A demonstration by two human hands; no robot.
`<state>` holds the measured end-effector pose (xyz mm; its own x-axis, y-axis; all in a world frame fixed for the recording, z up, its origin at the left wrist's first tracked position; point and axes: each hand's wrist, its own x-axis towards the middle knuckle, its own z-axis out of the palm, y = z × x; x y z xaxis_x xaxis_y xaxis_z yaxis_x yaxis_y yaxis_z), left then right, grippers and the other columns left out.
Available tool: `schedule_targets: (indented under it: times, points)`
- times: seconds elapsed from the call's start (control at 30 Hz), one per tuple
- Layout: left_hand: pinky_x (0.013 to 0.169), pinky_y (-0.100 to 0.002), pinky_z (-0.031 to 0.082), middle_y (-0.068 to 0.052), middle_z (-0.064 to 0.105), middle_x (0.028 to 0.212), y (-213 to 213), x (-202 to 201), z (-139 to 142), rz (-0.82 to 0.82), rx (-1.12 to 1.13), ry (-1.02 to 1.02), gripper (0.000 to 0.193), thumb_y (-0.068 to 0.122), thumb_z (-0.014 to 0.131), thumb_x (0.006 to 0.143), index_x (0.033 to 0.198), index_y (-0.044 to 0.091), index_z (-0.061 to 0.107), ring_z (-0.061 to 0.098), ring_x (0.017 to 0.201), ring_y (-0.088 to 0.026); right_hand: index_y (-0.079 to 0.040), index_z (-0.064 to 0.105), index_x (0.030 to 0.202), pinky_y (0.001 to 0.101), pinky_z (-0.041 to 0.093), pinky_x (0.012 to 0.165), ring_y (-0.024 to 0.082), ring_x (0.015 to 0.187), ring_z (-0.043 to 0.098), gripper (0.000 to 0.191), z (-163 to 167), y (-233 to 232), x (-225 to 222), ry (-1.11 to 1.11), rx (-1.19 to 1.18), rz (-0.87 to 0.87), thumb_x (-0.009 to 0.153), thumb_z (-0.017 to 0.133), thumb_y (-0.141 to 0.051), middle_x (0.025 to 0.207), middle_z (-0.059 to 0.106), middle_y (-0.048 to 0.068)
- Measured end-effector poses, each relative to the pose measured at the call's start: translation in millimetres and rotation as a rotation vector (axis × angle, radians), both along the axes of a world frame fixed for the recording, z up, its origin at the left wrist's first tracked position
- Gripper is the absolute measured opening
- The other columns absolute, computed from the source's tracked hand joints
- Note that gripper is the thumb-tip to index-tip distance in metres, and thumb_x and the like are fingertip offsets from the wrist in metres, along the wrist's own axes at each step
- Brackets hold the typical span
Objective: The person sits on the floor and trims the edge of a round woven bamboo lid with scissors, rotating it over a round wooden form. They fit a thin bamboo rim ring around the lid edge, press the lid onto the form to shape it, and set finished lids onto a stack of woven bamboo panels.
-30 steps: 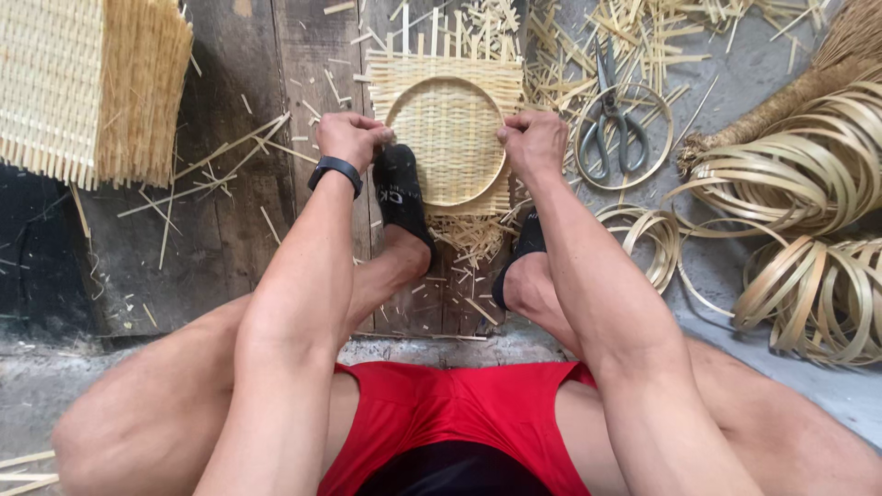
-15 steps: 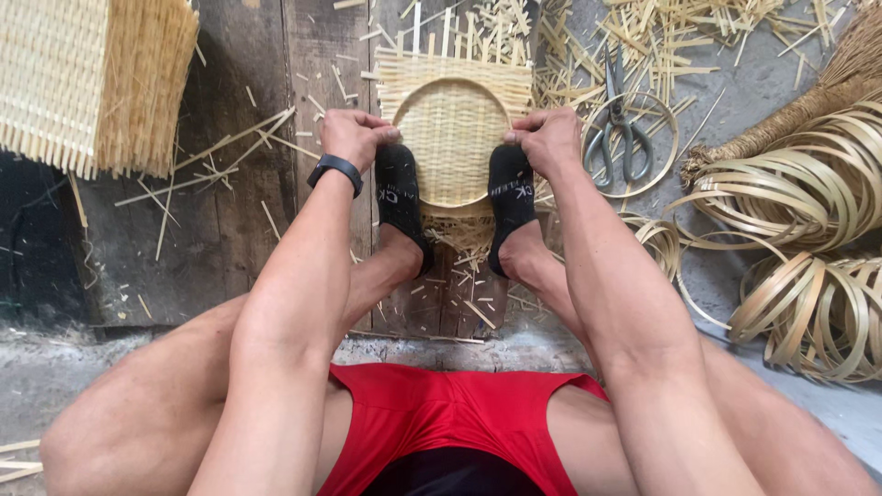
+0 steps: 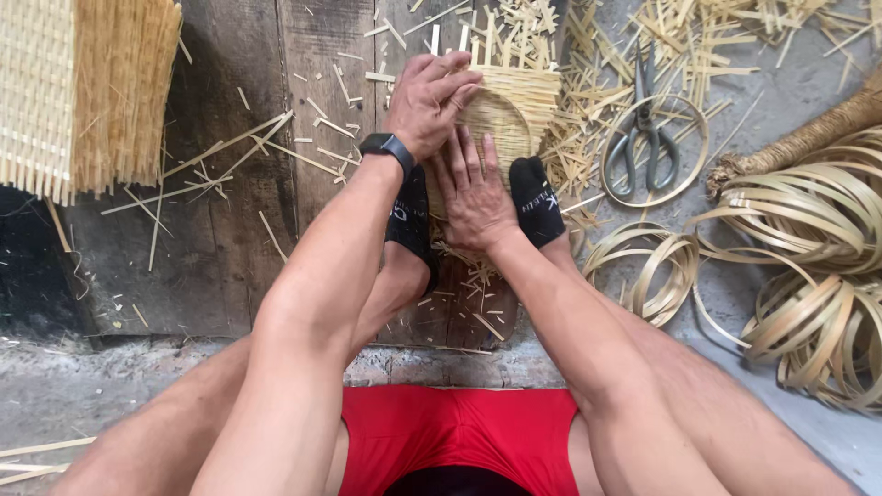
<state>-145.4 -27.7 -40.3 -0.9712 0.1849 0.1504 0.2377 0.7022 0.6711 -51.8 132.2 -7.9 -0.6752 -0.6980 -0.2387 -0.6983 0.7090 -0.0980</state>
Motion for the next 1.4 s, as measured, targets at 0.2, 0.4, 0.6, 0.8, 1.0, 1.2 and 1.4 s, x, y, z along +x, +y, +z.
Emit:
schedule_targets:
  times: [0.2, 0.4, 0.6, 0.8, 1.0, 1.2, 1.4]
  points:
    - [0.108, -0.039, 0.048, 0.000, 0.067, 0.132, 3.3, 6.6, -5.1, 0.083, 0.064, -0.113, 0.024, 0.040, 0.064, 0.102, 0.110, 0.022, 0.078, 0.055, 0.124, -0.024, 0.001, 0.040, 0.159, 0.0580, 0.014, 0.129, 0.040, 0.156, 0.023, 0.083, -4.6, 1.7, 4.5, 0.164, -0.217, -0.058, 0.089, 0.062, -0.035, 0.165, 0.024, 0.026]
    - [0.100, -0.045, 0.050, -0.004, 0.066, 0.127, 3.9, 1.6, -3.7, 0.023, -0.042, -0.055, 0.017, 0.028, 0.063, 0.103, 0.108, 0.018, 0.076, 0.056, 0.119, -0.027, -0.006, 0.063, 0.136, 0.0445, 0.044, 0.116, 0.033, 0.133, 0.057, 0.055, 21.5, 44.4, -64.6, 0.016, -0.729, -0.073, 0.091, 0.079, -0.034, 0.138, 0.063, 0.015]
    - [0.077, -0.037, 0.056, -0.007, 0.073, 0.099, -0.2, -8.2, -8.7, 0.050, 0.157, -0.285, 0.020, 0.027, 0.067, 0.105, 0.108, 0.011, 0.078, 0.070, 0.089, -0.025, -0.010, 0.083, 0.105, 0.0347, 0.053, 0.079, 0.020, 0.083, 0.065, 0.014, -17.4, 37.3, -118.2, -0.260, -0.744, -0.528, 0.100, 0.076, -0.021, 0.085, 0.074, 0.010]
    - [0.058, -0.033, 0.047, -0.013, 0.074, 0.072, 1.2, -18.2, -26.6, 0.238, 0.355, -0.659, 0.030, 0.035, 0.073, 0.098, 0.098, 0.006, 0.083, 0.059, 0.060, -0.018, -0.003, 0.079, 0.098, 0.0247, 0.047, 0.059, 0.007, 0.065, 0.057, 0.021, -56.2, 47.9, -118.1, -0.594, -1.051, -0.719, 0.102, 0.070, -0.022, 0.073, 0.070, 0.005]
    - [0.068, -0.033, 0.055, -0.005, 0.074, 0.091, -0.2, -15.5, -11.9, 0.179, 0.345, -0.511, 0.033, 0.040, 0.083, 0.087, 0.100, 0.010, 0.079, 0.067, 0.079, -0.014, -0.003, 0.074, 0.083, 0.0260, 0.060, 0.078, 0.011, 0.093, 0.074, 0.038, -23.2, 58.9, -120.5, -0.526, -1.071, -0.809, 0.110, 0.061, -0.026, 0.096, 0.080, 0.006]
    - [0.083, -0.034, 0.061, -0.008, 0.075, 0.103, 6.4, 2.4, 62.8, 0.070, 0.215, -0.536, 0.058, 0.040, 0.099, 0.060, 0.105, 0.010, 0.077, 0.072, 0.091, -0.018, -0.008, 0.078, 0.111, 0.0467, 0.055, 0.086, 0.036, 0.096, 0.070, 0.026, 133.4, 216.2, -125.2, -0.145, -0.197, -0.346, 0.098, 0.066, -0.028, 0.104, 0.074, 0.018]
    - [0.074, -0.035, 0.055, -0.010, 0.057, 0.105, 44.0, 67.8, 98.8, -0.086, -0.030, 0.134, 0.048, 0.020, 0.093, 0.074, 0.106, 0.009, 0.059, 0.060, 0.091, -0.024, -0.018, 0.076, 0.118, 0.0442, 0.056, 0.094, 0.031, 0.102, 0.072, 0.034, 132.4, 288.1, -38.2, -0.351, 0.175, -0.621, 0.089, 0.070, -0.034, 0.110, 0.077, 0.013]
